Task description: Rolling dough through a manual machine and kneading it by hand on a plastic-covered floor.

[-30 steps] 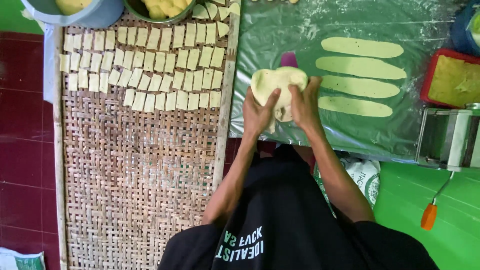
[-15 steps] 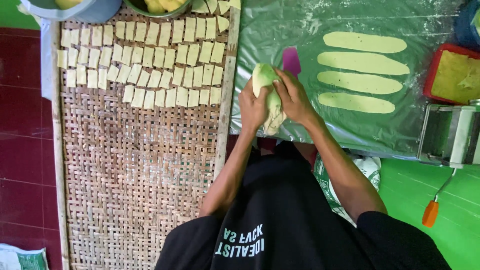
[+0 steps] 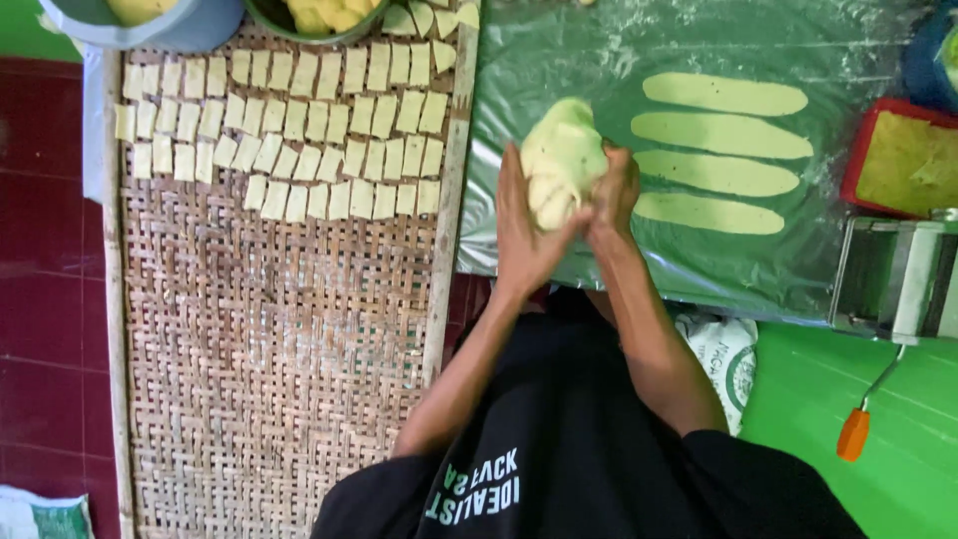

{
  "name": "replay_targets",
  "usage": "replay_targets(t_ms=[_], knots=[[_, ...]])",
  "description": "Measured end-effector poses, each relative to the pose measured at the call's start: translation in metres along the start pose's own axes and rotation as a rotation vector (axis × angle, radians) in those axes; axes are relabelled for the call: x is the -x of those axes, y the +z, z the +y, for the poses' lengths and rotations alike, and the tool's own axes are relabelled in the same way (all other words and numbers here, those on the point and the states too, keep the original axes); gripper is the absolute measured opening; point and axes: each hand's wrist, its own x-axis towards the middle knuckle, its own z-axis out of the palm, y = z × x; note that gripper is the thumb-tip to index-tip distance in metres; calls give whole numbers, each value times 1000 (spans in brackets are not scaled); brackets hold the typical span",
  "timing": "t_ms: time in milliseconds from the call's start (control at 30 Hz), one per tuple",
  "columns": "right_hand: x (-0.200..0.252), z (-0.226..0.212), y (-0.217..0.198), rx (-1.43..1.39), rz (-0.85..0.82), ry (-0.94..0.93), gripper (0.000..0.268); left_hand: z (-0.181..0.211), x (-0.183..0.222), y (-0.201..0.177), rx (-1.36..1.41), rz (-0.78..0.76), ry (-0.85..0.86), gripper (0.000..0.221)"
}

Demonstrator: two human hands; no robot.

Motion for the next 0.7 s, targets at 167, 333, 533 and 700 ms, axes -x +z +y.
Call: replay_targets(t_ms=[167, 333, 533, 700], knots=[[43, -32, 9, -244, -292, 4, 34, -5, -26, -1, 85, 43, -41, 79], [50, -8, -11, -228, -732, -142, 51, -53, -46, -6, 6, 216, -144, 38], [25, -40, -29, 509, -458, -548, 26, -69, -38, 2, -209, 319, -87, 44], [13, -62, -17, 559, -663, -781, 62, -83, -36, -5, -380, 151, 128, 45]])
